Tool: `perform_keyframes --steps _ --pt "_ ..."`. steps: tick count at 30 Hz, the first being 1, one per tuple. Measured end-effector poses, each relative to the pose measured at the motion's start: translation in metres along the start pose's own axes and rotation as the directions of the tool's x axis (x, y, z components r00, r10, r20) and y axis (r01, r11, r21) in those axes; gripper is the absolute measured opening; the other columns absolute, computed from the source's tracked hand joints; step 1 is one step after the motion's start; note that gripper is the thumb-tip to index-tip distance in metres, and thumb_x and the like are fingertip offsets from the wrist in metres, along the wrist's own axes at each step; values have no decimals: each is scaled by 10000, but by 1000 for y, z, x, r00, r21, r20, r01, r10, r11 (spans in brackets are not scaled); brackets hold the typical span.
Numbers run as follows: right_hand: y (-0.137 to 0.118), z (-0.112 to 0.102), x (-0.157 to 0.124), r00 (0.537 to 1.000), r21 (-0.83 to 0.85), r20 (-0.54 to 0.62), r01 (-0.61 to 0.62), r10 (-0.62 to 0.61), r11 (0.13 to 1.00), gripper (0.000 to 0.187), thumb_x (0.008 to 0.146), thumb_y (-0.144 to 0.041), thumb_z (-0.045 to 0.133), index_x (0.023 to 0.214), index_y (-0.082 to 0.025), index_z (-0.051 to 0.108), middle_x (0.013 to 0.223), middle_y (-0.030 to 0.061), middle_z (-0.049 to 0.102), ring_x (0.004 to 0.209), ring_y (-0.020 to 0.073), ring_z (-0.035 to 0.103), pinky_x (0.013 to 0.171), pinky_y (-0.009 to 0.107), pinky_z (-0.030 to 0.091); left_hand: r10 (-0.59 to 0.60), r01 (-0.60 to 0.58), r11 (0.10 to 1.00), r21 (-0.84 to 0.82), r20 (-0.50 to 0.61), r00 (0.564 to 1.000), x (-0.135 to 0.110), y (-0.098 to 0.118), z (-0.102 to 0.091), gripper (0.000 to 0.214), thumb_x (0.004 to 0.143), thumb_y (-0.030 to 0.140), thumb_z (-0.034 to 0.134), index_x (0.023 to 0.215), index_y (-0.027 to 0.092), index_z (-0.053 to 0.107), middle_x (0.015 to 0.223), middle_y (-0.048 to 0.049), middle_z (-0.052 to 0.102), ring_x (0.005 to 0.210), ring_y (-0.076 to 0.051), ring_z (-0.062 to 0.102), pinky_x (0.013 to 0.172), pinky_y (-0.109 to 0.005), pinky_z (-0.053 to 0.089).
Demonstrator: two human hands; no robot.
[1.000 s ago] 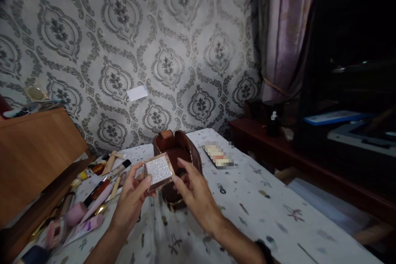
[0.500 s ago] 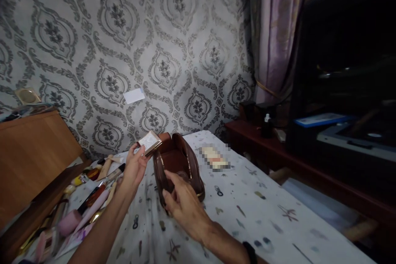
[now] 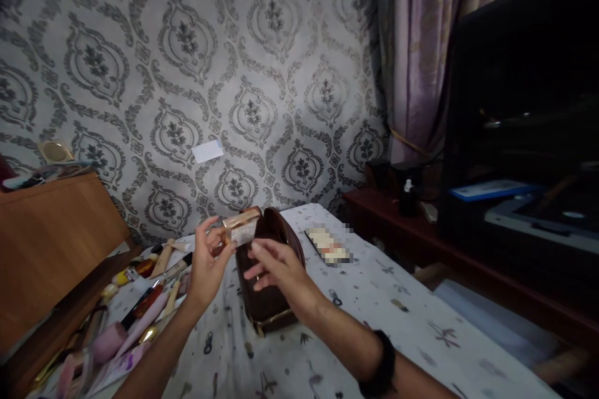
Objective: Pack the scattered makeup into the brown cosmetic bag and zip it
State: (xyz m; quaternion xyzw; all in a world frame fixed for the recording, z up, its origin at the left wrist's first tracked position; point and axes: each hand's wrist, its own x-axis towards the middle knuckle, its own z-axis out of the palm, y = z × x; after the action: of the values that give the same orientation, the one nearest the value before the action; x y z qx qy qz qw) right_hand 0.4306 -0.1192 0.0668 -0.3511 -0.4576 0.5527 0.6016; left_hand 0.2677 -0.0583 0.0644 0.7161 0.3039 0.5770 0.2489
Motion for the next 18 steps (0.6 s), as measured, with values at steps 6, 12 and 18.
perform_keyframes --steps 6,12,18 --pt "-15 -9 3 986 275 71 -162 148 948 320 871 -466 687 834 -149 698 734 22 697 629 97 663 544 166 494 562 -662 658 358 352 749 -4 -8 -2 329 965 74 443 1245 210 551 1284 -111 645 1333 -235 527 1090 -445 481" --pt "-13 -21 7 999 161 -51 18 -10 987 330 707 -418 835 811 -142 687 724 20 704 634 91 625 610 173 499 372 -464 758 459 281 885 -2 -12 2 384 978 165 447 1359 207 427 1394 -151 538 1354 -244 487 1103 -479 454" --pt "-26 -31 26 992 60 -120 36 -28 998 297 733 -394 780 868 -163 650 766 28 689 694 133 654 699 250 553 105 -304 802 514 380 919 -9 -20 -2 528 993 342 462 1494 251 323 1528 -129 412 1481 -276 283 1181 -540 320"
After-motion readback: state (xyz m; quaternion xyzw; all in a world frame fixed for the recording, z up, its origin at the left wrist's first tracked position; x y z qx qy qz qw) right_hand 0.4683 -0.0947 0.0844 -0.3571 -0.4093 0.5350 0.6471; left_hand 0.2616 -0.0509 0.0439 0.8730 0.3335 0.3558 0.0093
